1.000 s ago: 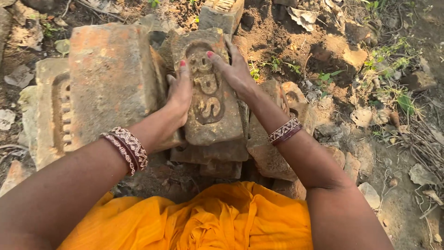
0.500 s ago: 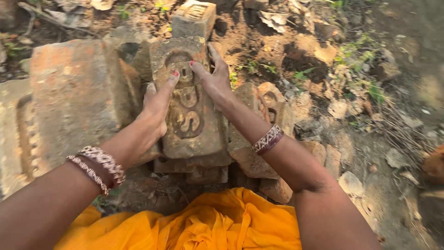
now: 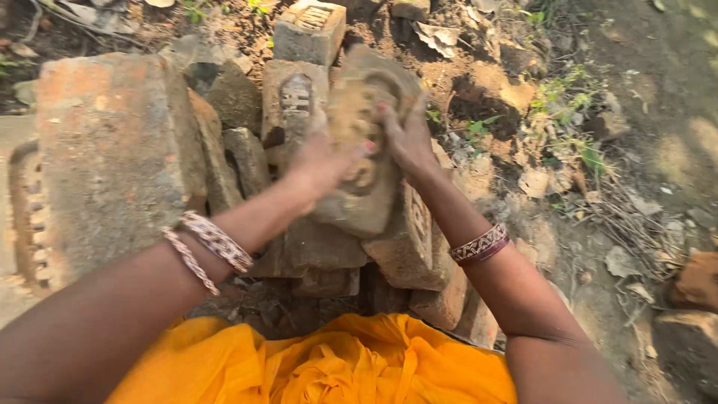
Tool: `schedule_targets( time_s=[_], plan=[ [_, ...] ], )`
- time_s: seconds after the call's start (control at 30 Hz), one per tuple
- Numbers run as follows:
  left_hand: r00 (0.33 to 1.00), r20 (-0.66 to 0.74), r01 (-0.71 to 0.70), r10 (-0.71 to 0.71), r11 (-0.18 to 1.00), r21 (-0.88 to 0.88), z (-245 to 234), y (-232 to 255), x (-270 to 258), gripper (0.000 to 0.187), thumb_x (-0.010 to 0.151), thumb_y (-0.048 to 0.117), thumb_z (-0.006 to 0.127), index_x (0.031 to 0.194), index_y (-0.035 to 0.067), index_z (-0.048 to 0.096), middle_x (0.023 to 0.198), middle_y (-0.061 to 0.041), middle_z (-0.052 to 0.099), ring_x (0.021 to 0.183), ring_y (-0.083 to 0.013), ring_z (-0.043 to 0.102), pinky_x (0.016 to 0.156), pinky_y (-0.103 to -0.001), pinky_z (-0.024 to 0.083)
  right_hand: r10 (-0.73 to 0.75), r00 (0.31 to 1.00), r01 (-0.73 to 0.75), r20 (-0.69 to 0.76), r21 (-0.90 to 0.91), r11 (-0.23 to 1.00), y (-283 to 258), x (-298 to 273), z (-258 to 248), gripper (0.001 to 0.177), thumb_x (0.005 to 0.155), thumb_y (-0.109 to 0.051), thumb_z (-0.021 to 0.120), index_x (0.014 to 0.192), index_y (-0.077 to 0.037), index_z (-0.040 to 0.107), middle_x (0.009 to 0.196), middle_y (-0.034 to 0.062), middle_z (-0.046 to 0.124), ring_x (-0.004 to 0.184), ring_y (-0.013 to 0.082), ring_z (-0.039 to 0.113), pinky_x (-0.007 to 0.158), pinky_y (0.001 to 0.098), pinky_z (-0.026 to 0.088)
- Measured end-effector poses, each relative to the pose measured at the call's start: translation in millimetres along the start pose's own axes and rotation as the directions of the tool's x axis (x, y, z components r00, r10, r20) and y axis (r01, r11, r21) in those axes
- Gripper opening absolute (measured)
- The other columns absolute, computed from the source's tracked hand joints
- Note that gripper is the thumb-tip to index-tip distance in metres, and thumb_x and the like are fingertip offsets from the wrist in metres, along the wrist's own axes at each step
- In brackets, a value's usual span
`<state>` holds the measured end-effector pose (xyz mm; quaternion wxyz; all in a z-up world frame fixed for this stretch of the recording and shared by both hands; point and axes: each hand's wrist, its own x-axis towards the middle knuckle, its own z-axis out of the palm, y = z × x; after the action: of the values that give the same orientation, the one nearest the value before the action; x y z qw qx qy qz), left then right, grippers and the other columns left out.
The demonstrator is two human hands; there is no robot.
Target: Stacking and organizing a pile of bricks on the ground.
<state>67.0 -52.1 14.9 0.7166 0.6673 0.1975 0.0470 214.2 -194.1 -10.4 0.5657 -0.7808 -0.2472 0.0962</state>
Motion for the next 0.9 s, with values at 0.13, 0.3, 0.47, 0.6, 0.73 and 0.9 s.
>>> schedule_targets(
  time_s=[0.13, 0.3, 0.47, 0.6, 0.73, 0.9],
  plan=[
    [0.994, 0.108, -0.09, 0.035, 0.822, 0.563, 19, -10, -16, 0.1, 0.088, 0.061, 0.071, 0.155, 0.0, 0.029, 0.159, -0.022, 0.028, 0.141, -0.0351, 0.029, 0.117, -0.058, 0.03, 0.287, 0.957, -0.279, 0.049, -0.123, 0.952, -4, -16, -8, 0.074, 0.106, -0.042, 0.046, 0.158, -0.001, 0.013, 0.153, 0.0266, 0.035, 0.136, 0.0355, 0.045, 0.111, 0.0487, 0.043],
    [0.973, 0.127, -0.22, 0.191, 0.63, 0.745, 38, -7, -30, 0.096, 0.094, 0.054, 0.064, 0.161, 0.005, 0.015, 0.17, -0.016, 0.01, 0.158, -0.0313, 0.004, 0.12, -0.067, 0.01, 0.22, 0.967, -0.218, 0.129, -0.023, 0.976, 59, -10, -16, 0.058, 0.106, -0.042, 0.034, 0.149, -0.003, 0.042, 0.139, 0.0234, 0.056, 0.122, 0.0325, 0.057, 0.103, 0.0453, 0.051],
    [0.952, 0.179, -0.304, 0.249, 0.672, 0.676, 22, -21, -27, 0.092, 0.095, 0.06, 0.059, 0.158, 0.003, 0.024, 0.166, -0.022, 0.018, 0.156, -0.0377, 0.01, 0.127, -0.048, 0.015, 0.21, 0.978, -0.198, 0.011, -0.28, 0.939, 36, -14, -10, 0.051, 0.111, -0.043, 0.038, 0.133, -0.002, 0.061, 0.117, 0.0197, 0.067, 0.1, 0.0311, 0.065, 0.094, 0.0463, 0.05],
    [0.954, 0.195, -0.3, 0.228, 0.693, 0.656, -14, 4, -57, 0.09, 0.094, 0.058, 0.06, 0.156, 0.001, 0.028, 0.163, -0.026, 0.021, 0.152, -0.0378, 0.019, 0.123, -0.045, 0.019, 0.384, 0.923, -0.366, 0.022, -0.253, 0.896, -19, -20, -1, 0.053, 0.108, -0.044, 0.035, 0.14, -0.007, 0.056, 0.127, 0.0229, 0.063, 0.109, 0.0337, 0.062, 0.098, 0.0497, 0.051],
    [0.858, 0.106, -0.404, 0.503, 0.532, 0.744, -80, 40, -79, 0.08, 0.1, 0.051, 0.063, 0.153, -0.002, 0.036, 0.154, -0.025, 0.04, 0.147, -0.0362, 0.037, 0.122, -0.048, 0.027, 0.012, 0.999, 0.003, 0.041, -0.359, 0.933, -31, -2, 19, 0.062, 0.109, -0.048, 0.038, 0.158, -0.01, 0.032, 0.16, 0.0212, 0.036, 0.145, 0.0337, 0.039, 0.119, 0.0513, 0.033],
    [0.647, -0.116, -0.319, 0.753, 0.406, 0.857, -197, 35, -77, 0.064, 0.112, 0.04, 0.069, 0.153, -0.003, 0.044, 0.145, -0.024, 0.053, 0.139, -0.0379, 0.049, 0.122, -0.049, 0.038, -0.253, 0.962, 0.271, 0.106, -0.5, 0.822, -97, -12, 65, 0.07, 0.111, -0.058, 0.037, 0.163, -0.013, 0.025, 0.17, 0.019, 0.028, 0.159, 0.0336, 0.027, 0.13, 0.0533, 0.021]
  ],
)
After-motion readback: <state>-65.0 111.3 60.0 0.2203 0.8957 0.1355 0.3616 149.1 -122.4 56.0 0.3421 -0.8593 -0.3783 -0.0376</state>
